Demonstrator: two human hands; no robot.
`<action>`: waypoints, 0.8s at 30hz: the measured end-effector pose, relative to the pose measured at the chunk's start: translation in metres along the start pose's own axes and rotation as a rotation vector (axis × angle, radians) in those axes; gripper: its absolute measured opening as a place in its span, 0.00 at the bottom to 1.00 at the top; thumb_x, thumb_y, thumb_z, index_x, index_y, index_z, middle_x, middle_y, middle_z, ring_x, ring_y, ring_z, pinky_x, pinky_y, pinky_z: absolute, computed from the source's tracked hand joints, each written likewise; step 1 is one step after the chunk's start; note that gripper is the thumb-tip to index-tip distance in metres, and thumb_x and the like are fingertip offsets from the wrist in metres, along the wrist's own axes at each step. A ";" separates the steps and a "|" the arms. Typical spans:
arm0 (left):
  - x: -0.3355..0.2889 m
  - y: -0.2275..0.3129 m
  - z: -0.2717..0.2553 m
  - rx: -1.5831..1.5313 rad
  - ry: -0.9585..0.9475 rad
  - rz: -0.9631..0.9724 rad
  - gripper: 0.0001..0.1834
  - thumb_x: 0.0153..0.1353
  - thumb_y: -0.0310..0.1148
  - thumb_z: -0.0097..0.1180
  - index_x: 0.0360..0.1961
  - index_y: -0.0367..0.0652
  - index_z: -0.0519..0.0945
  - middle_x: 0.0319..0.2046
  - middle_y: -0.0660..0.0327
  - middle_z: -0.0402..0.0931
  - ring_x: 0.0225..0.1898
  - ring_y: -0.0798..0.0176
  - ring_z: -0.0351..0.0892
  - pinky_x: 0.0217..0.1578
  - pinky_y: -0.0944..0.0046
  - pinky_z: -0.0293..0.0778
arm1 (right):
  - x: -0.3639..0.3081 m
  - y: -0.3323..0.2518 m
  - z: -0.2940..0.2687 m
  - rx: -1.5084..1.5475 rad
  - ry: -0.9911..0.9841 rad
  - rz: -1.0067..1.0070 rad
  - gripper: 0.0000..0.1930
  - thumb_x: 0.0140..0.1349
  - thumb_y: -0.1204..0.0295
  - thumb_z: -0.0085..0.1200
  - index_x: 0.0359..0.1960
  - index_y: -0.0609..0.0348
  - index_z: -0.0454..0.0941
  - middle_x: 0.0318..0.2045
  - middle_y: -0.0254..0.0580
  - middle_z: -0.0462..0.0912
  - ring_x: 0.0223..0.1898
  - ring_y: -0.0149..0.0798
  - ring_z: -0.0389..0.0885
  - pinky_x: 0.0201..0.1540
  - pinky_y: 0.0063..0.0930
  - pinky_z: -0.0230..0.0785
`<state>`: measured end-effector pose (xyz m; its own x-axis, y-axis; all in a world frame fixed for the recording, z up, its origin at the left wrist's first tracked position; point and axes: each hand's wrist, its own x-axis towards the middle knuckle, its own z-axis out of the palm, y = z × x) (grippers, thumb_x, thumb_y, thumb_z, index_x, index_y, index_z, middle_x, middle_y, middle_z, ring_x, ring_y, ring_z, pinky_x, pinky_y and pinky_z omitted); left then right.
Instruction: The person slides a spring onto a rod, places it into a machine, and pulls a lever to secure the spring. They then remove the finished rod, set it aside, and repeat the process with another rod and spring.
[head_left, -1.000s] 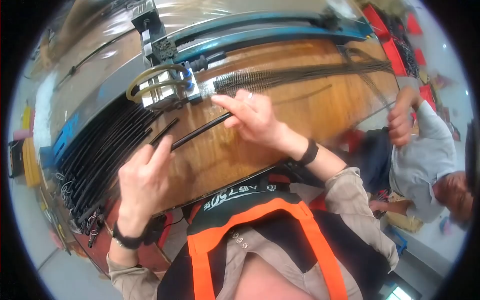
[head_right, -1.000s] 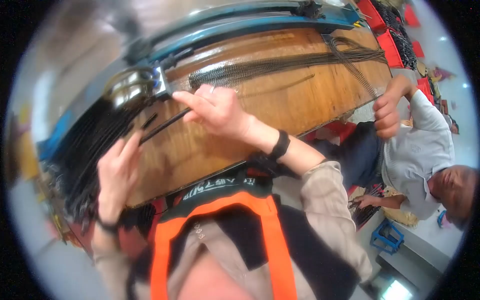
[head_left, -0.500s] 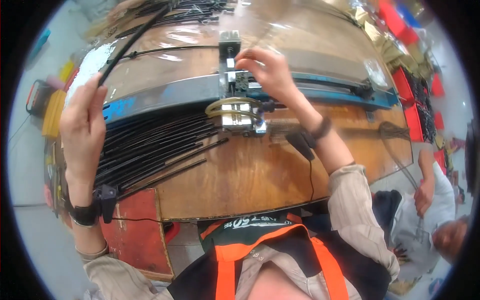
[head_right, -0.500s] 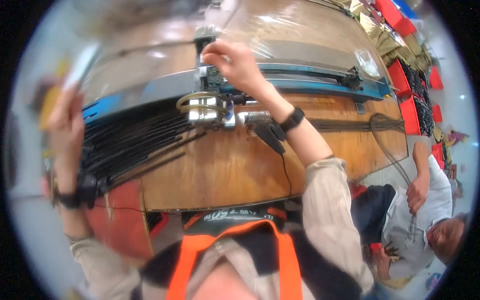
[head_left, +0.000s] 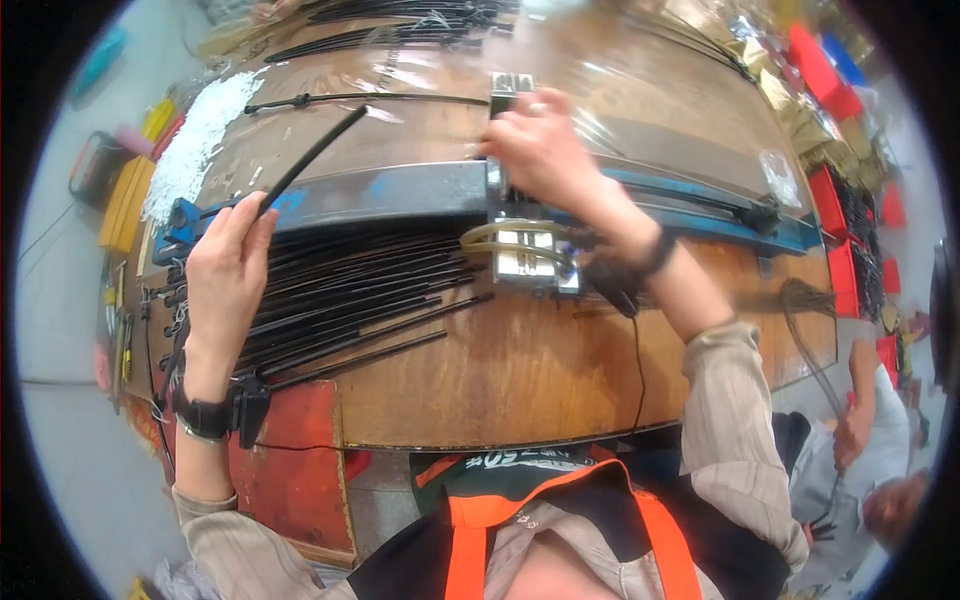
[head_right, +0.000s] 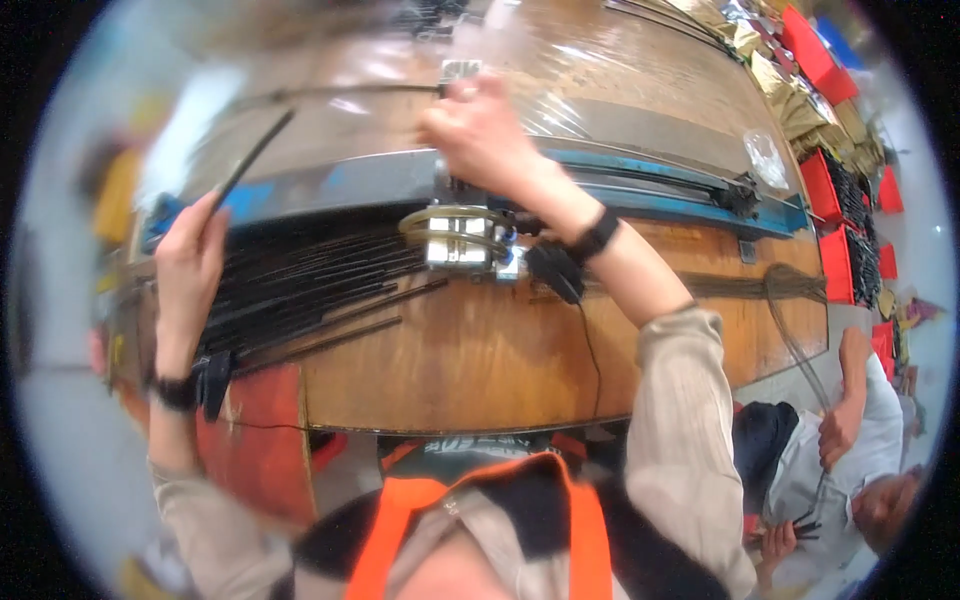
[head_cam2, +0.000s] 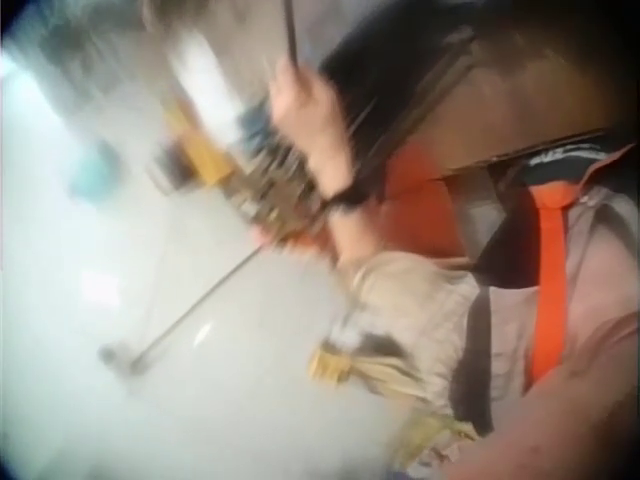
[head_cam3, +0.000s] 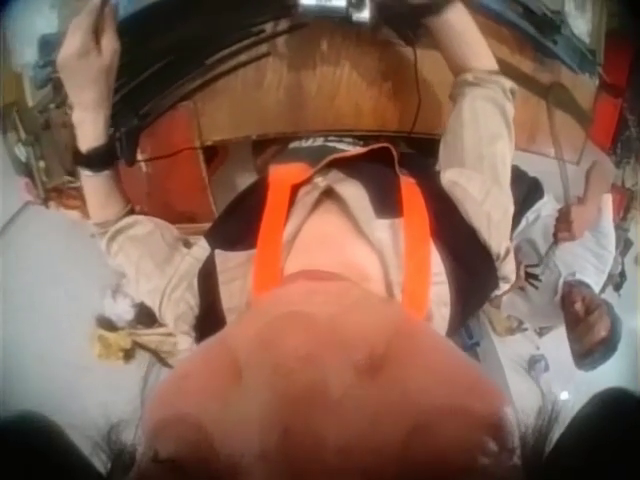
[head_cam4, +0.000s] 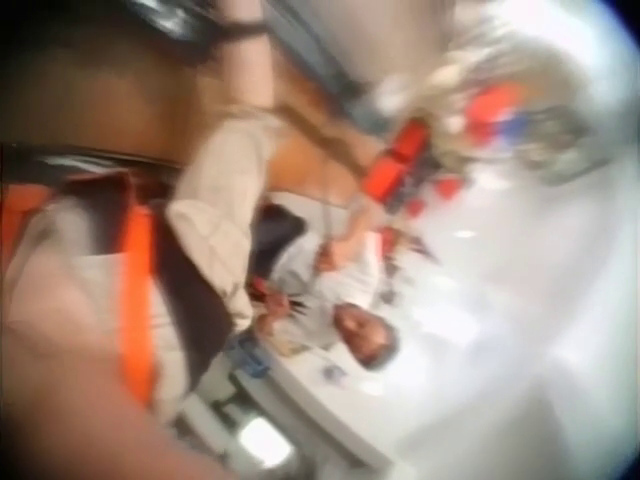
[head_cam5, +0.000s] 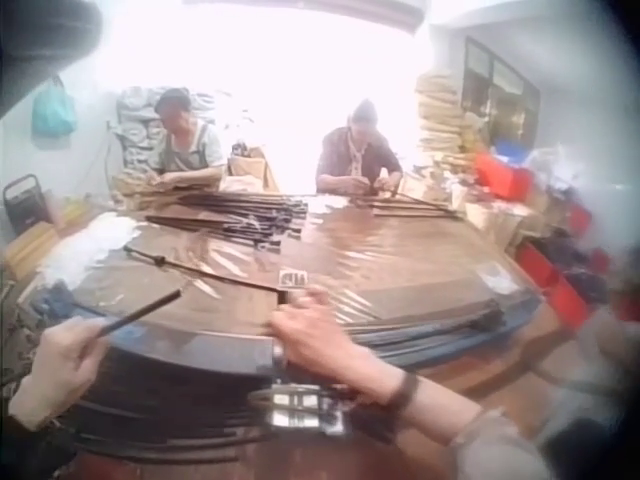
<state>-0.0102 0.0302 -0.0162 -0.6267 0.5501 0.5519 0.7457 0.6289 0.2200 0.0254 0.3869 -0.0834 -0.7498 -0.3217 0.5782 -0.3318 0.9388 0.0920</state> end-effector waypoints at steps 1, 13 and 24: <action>0.000 -0.004 0.004 0.019 -0.013 0.003 0.10 0.65 0.28 0.55 0.46 0.38 0.78 0.28 0.51 0.75 0.26 0.51 0.75 0.28 0.58 0.71 | -0.015 0.014 -0.002 -0.016 0.072 -0.006 0.03 0.56 0.72 0.61 0.29 0.46 0.80 0.27 0.31 0.82 0.42 0.37 0.78 0.57 0.38 0.55; 0.059 0.051 0.145 -0.094 -0.166 0.318 0.06 0.62 0.36 0.57 0.32 0.47 0.78 0.25 0.56 0.75 0.30 0.49 0.79 0.29 0.52 0.76 | -0.241 0.161 -0.108 -0.437 0.033 0.401 0.05 0.60 0.73 0.57 0.38 0.54 0.80 0.34 0.39 0.83 0.43 0.44 0.77 0.54 0.38 0.62; 0.064 0.044 0.165 -0.159 -0.153 0.187 0.13 0.62 0.41 0.57 0.27 0.44 0.78 0.26 0.55 0.76 0.31 0.46 0.78 0.33 0.51 0.75 | -0.248 0.164 -0.084 -0.309 0.128 0.471 0.04 0.64 0.73 0.55 0.38 0.58 0.78 0.34 0.41 0.79 0.42 0.46 0.75 0.50 0.38 0.64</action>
<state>-0.0544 0.1836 -0.1041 -0.4931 0.7325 0.4694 0.8699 0.4216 0.2560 0.2051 0.6315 -0.1432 -0.6950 0.1389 0.7055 0.2178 0.9757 0.0224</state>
